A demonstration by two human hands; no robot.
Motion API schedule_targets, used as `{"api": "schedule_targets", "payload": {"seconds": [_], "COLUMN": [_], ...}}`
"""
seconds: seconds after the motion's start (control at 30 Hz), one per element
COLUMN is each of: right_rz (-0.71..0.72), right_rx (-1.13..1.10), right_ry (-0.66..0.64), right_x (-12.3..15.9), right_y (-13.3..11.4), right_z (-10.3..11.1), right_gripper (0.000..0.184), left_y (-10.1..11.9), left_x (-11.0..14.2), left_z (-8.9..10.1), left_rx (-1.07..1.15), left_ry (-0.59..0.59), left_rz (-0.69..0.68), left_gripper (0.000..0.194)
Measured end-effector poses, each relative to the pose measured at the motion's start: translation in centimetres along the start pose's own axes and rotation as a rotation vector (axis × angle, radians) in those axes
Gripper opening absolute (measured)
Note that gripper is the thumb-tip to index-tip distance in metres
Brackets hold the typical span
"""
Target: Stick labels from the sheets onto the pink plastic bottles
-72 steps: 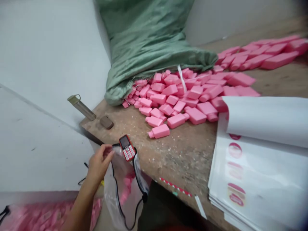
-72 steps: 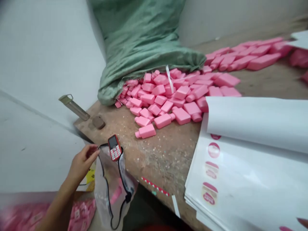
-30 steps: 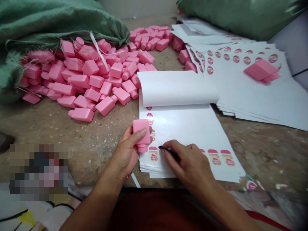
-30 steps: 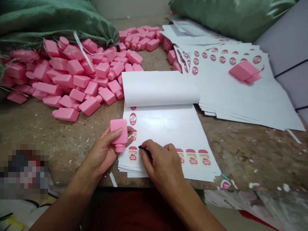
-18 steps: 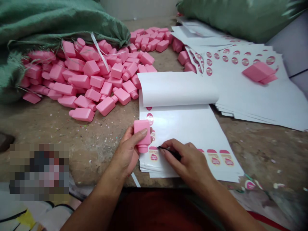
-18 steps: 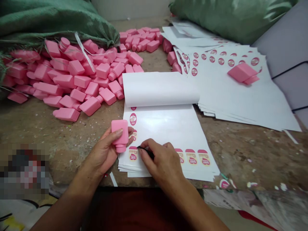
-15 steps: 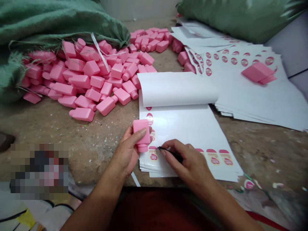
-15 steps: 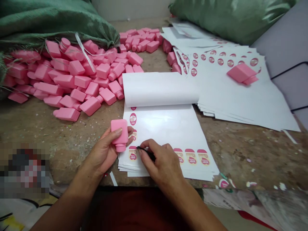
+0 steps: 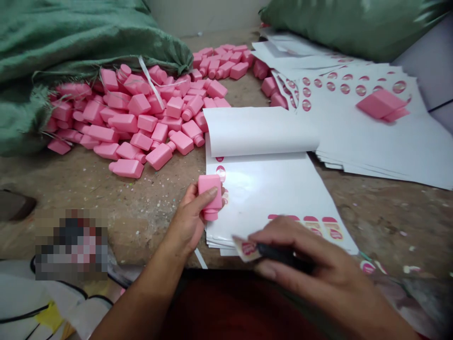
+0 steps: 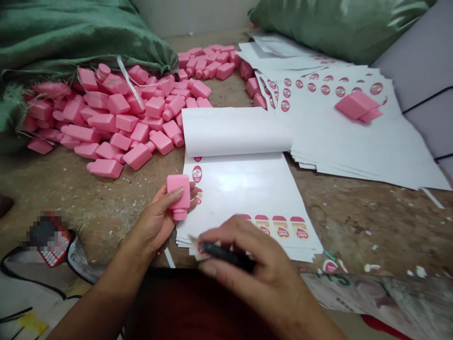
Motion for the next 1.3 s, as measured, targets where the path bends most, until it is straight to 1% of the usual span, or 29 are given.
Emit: {"api": "schedule_targets", "payload": {"seconds": [0.07,0.1,0.17,0.27,0.33,0.4,0.5,0.6,0.9,1.3], "right_rz": [0.010,-0.002,-0.023,-0.008,0.000,0.007,0.036,0.055,0.004,0.022], "right_rx": [-0.012,-0.040,-0.124,-0.235,-0.282,-0.303,-0.298,-0.260,-0.222,-0.162], "right_ry": [0.208,0.275,0.348,0.402,0.405,0.381,0.354,0.363,0.367,0.372], "right_x": [-0.2,-0.2,-0.5,-0.8,-1.0,-1.2,-1.3,-1.2,-1.1,-1.3], "right_y": [-0.2,0.0,0.4,0.4,0.3,0.3,0.1,0.0,0.6,0.3], "right_z": [1.9,2.3,2.4,1.9,1.5,1.1,0.9,1.0,0.9,1.0], "right_gripper": [0.008,0.010,0.014,0.020,0.023,0.022,0.022,0.023,0.024,0.022], "left_y": [-0.2,-0.4,-0.9,-1.8,-2.2,-2.5,-2.8,-2.9,-2.8,-2.8], "left_x": [0.8,1.3,2.5,3.8,4.2,4.3,4.1,4.1,4.2,4.4], "left_z": [-0.6,-1.1,-2.1,-3.4,-3.7,-3.7,-3.6,-3.6,-3.6,-3.5], "left_rx": [-0.061,-0.075,-0.056,0.037,0.076,0.087,0.096,0.100,0.058,-0.014], "left_ry": [-0.019,-0.039,-0.098,-0.161,-0.160,-0.144,-0.123,-0.110,-0.104,-0.143], "left_rz": [-0.001,0.007,0.026,0.040,0.042,0.041,0.044,0.049,0.031,0.011], "left_gripper": [0.041,0.045,0.049,0.042,0.037,0.036,0.037,0.041,0.044,0.046]}}
Point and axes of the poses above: each hand's wrist, its own x-axis away from the middle knuckle, its own z-axis out of the back of the hand, y = z × x, the point moved 8 cm from there along -x, towards the middle knuckle, and after that the axes turned 6 degrees about -y, right-handed, at the moved point
